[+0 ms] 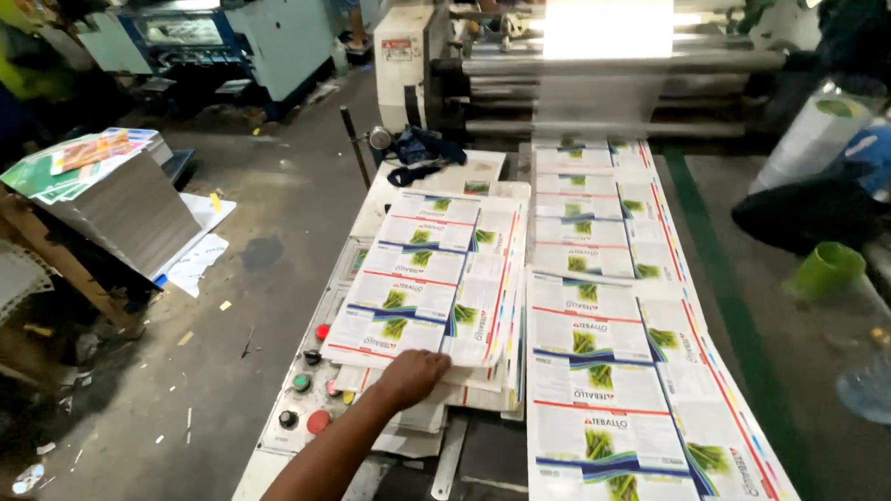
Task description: Inspecting and sorting printed sheets on a production line.
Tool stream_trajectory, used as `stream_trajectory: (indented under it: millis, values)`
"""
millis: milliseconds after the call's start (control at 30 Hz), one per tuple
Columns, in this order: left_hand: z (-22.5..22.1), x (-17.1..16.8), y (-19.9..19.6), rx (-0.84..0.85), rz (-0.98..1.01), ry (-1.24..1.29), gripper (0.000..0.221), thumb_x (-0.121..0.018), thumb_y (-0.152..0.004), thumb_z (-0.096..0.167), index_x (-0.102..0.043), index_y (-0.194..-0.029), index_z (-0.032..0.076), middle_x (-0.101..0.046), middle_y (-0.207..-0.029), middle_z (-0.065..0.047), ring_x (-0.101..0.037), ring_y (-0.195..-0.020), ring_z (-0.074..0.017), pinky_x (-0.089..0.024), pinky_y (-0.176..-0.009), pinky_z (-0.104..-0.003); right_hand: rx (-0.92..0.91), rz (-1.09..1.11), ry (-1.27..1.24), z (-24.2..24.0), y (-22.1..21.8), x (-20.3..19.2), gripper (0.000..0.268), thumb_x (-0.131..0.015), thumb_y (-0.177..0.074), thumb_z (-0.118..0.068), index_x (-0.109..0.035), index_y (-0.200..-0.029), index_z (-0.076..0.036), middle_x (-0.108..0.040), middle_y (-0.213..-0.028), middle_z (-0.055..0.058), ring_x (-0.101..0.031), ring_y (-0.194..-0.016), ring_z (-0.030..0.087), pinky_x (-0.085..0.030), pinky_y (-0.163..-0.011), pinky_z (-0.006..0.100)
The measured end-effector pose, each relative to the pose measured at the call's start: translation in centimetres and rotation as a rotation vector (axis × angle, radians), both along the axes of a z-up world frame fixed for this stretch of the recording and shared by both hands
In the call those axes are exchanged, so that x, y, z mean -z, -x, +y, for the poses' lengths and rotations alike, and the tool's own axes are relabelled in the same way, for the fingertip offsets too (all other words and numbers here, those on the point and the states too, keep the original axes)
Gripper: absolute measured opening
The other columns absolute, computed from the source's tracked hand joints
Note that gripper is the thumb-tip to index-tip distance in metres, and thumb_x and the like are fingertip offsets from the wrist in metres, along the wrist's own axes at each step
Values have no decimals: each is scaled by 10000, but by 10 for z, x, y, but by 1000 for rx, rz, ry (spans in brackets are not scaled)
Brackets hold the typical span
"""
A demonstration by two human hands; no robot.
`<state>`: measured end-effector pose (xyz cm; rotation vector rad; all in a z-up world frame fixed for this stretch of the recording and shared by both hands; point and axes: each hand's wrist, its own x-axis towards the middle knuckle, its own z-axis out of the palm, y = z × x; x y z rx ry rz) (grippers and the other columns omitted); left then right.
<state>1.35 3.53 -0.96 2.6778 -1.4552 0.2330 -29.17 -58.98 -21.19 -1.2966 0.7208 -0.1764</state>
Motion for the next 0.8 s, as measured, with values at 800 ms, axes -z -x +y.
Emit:
stream_trajectory:
  millis: [800]
  values:
    - [1,-64,67,-524,319,657,204,-746,-935,248,-781,-1023,68,-769,-884,-131,-729,-732,-265,-550,-661,-374,120,28,42,105,11,-119,323,-555,-1033,-162,-567,-1344,-75,-731,-1062,97,-692,-750,216,-456,-549,344]
